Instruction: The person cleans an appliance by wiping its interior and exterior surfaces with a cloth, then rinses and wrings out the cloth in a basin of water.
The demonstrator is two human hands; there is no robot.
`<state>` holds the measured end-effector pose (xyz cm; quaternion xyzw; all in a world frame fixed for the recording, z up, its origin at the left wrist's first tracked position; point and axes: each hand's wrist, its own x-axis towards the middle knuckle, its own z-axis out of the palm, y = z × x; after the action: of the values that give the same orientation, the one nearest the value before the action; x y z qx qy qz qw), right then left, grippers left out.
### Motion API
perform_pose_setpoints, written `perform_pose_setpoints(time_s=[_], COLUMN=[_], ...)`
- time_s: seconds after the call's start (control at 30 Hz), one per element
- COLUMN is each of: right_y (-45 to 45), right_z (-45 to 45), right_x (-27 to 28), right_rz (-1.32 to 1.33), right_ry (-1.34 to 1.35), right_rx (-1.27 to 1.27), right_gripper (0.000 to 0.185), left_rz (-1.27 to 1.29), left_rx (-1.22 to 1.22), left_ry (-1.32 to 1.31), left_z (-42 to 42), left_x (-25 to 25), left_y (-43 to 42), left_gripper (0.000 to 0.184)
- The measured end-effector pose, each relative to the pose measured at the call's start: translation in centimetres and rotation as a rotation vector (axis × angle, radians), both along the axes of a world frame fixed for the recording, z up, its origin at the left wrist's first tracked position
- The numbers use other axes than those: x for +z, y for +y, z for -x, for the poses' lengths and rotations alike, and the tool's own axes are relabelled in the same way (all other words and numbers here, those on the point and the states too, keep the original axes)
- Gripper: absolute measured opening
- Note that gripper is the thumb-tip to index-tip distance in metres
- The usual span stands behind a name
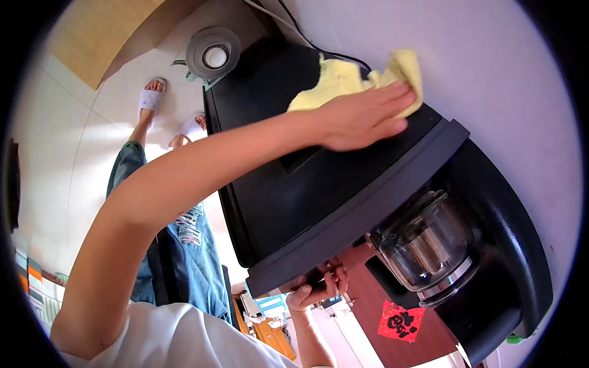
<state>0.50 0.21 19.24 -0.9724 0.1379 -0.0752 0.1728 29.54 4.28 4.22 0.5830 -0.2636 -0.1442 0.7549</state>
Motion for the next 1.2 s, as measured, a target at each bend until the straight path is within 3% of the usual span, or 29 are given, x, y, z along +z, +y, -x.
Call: perform_pose_setpoints(time_s=[0.17, 0.23, 0.37, 0.47, 0.7, 0.83, 0.93, 1.07, 1.2], right_y=[0.1, 0.1, -0.1, -0.1, -0.3, -0.4, -0.4, -0.3, -0.2], right_z=[-0.5, -0.5, -0.2, -0.1, 0.1, 0.0, 0.1, 0.0, -0.1], right_x=[0.2, 0.5, 0.4, 0.1, 0.3, 0.2, 0.2, 0.0, 0.4], right_rz=[-0.026, -0.014, -0.059, -0.081, -0.035, -0.060, -0.057, -0.093, -0.121], right_ry=[0.019, 0.046, 0.040, 0.017, 0.029, 0.022, 0.017, 0.005, 0.022], right_rx=[0.024, 0.032, 0.031, 0.027, 0.036, 0.045, 0.034, 0.038, 0.011], right_gripper=[0.045, 0.045, 0.044, 0.044, 0.046, 0.045, 0.045, 0.045, 0.042], left_rz=[-0.135, -0.214, -0.277, -0.374, -0.269, -0.193, -0.398, -0.407, -0.433], left_rx=[0.027, -0.069, -0.235, -0.225, 0.026, 0.004, -0.072, 0.058, -0.031], left_ry=[-0.003, -0.003, 0.092, 0.118, 0.143, 0.214, -0.013, -0.529, -0.300], left_z=[9.3, 12.5, 15.5, 16.6, 12.6, 9.2, 8.4, 5.9, 6.7], left_x=[0.5, 1.0, 1.9, 1.8, 1.0, -0.2, -2.3, -4.5, -3.0], left_y=[7.1, 10.1, 14.5, 15.1, 10.1, 8.5, 9.2, 9.2, 9.2], left_gripper=[0.053, 0.053, 0.053, 0.052, 0.051, 0.050, 0.044, 0.035, 0.033])
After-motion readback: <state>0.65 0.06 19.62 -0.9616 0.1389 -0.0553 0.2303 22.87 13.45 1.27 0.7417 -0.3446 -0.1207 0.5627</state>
